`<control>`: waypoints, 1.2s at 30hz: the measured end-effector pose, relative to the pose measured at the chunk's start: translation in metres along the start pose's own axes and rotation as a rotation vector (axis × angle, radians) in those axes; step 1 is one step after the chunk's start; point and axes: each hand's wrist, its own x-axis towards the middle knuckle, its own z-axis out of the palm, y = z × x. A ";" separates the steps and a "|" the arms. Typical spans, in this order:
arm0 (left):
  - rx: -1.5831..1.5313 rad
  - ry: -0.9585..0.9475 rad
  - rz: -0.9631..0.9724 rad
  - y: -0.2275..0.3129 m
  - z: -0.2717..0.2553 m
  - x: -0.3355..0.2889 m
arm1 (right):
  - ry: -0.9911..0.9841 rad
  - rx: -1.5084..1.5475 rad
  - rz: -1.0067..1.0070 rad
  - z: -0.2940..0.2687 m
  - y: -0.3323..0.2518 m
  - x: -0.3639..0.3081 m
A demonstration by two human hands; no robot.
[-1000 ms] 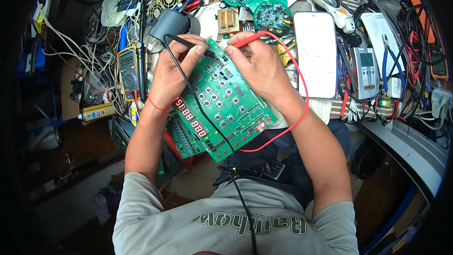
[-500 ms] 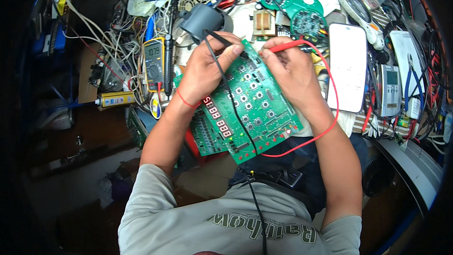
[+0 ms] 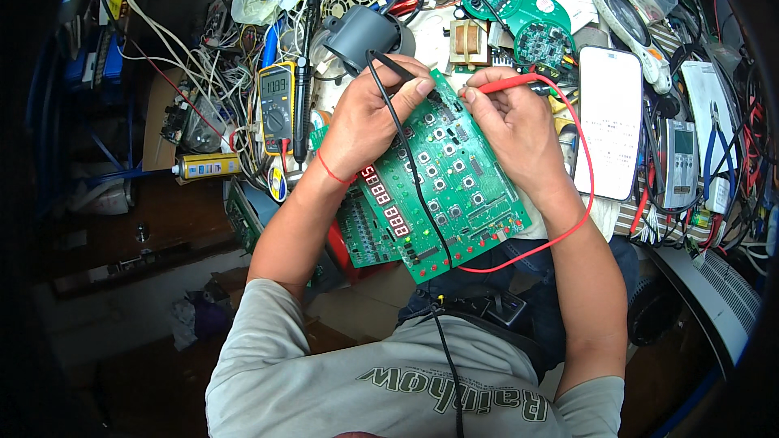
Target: The person uses a multimeter to test points on a green circuit board with seven-segment displays. They hold the board with one hand and touch probes to various test points with the other, observing readings on the multimeter. The person briefly moves a phone aside to access the board.
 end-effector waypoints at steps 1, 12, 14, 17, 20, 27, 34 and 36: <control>0.000 0.000 0.001 0.000 0.000 0.000 | -0.003 -0.002 -0.001 0.000 0.000 0.000; 0.046 -0.030 -0.004 0.002 -0.002 0.000 | -0.001 -0.017 0.008 0.000 -0.001 0.000; 0.047 -0.030 -0.004 0.002 -0.002 0.000 | 0.001 -0.019 0.009 0.000 0.000 0.000; 0.046 -0.031 -0.005 0.002 -0.002 0.000 | 0.000 -0.017 0.013 0.000 0.000 0.000; 0.040 -0.030 -0.012 0.002 -0.002 0.000 | -0.006 -0.010 0.010 0.000 -0.001 0.000; 0.043 -0.031 -0.012 0.001 -0.002 0.000 | -0.004 -0.010 0.005 0.000 -0.001 0.000; 0.046 -0.030 -0.012 0.001 -0.002 0.000 | -0.003 0.019 0.004 0.000 -0.002 0.000; 0.041 -0.030 -0.012 0.000 -0.002 0.000 | 0.000 -0.007 0.002 0.000 -0.002 -0.001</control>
